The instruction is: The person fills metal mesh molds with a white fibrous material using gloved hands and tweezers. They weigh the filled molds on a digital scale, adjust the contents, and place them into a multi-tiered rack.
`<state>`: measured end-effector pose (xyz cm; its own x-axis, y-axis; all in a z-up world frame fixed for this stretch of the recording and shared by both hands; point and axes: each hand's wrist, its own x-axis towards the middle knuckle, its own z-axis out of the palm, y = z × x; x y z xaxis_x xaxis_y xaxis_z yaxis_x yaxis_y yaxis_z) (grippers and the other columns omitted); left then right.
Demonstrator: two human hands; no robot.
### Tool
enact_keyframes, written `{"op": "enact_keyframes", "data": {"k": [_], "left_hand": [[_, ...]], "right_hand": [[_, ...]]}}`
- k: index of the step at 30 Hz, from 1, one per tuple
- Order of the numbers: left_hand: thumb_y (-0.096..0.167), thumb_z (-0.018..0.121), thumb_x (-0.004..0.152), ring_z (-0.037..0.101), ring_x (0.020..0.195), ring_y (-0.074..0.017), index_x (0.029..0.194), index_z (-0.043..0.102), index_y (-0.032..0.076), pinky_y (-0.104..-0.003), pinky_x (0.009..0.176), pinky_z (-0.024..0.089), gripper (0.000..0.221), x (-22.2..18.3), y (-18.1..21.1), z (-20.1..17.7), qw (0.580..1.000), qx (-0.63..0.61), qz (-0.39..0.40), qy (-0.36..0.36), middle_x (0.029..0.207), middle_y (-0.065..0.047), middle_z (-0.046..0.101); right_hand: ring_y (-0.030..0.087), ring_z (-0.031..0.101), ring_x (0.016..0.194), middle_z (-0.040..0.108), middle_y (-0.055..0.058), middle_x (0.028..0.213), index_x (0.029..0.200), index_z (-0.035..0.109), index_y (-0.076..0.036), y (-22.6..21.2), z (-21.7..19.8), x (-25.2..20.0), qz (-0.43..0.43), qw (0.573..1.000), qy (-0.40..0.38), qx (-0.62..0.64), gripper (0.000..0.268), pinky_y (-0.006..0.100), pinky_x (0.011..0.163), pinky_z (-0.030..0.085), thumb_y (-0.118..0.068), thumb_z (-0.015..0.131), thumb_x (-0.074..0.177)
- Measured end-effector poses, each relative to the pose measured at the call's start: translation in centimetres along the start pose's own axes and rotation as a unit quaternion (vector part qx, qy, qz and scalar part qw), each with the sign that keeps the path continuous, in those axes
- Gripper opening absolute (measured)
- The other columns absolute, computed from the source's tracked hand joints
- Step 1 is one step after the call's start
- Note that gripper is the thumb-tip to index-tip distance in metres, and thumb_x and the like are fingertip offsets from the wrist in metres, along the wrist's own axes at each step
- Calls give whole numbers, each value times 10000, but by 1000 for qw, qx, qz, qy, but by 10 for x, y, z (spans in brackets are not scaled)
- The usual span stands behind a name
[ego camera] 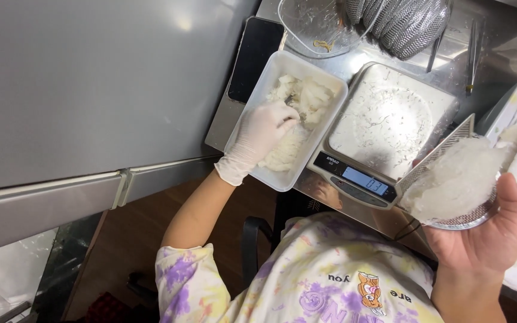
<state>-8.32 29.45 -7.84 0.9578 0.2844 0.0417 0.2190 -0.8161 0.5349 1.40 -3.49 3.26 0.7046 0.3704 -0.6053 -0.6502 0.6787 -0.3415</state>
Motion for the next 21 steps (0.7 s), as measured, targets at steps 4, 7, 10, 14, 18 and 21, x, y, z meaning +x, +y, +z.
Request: {"op": "enact_keyframes", "data": {"k": [4,7,10,14,18,21], "left_hand": [[123,719,917,687,911,-70,940,781,121,-216,810,520,66,-4,21,-48,948,-303,-100,8,973,38,784],[102,744,922,638,840,-38,988,783,71,-171,785,514,83,-8,37,-63,905,-402,-142,14,950,-9,774],[85,733,932,691,909,-73,977,756,81,-189,839,540,51,-13,72,-80,903,-420,-84,27,991,-36,779],[-22,740,936,722,864,-146,999,729,39,-246,795,602,89,-12,134,-96,921,-360,117,97,980,-67,768],[205,687,1046,617,876,-188,1176,729,201,-346,829,539,137,-26,159,-73,938,-114,276,178,1103,38,731],[79,509,1124,603,885,-167,1208,739,224,-321,825,560,285,-27,168,-56,924,-71,313,208,1138,92,721]], "right_hand": [[293,681,1233,716,113,1352,1357,668,-84,10,4,2,13,1000,11,13,520,530,984,537,-231,774,870],[293,668,1192,700,131,1305,1351,639,-73,18,11,4,34,999,-2,15,567,508,1009,519,-235,787,828],[327,622,1250,658,174,1366,1402,593,-45,23,9,9,71,992,-65,78,577,536,1074,453,-174,777,871],[300,611,1258,645,138,1364,1384,578,-89,27,2,18,72,996,-42,29,597,511,1087,458,-262,754,841],[305,584,1301,625,171,1409,1415,560,-40,29,-5,21,102,988,-87,70,550,483,1126,409,-261,686,928],[313,607,1253,632,171,1390,1402,567,-54,26,-7,19,120,986,-84,82,526,476,1030,493,-254,695,932]]}}
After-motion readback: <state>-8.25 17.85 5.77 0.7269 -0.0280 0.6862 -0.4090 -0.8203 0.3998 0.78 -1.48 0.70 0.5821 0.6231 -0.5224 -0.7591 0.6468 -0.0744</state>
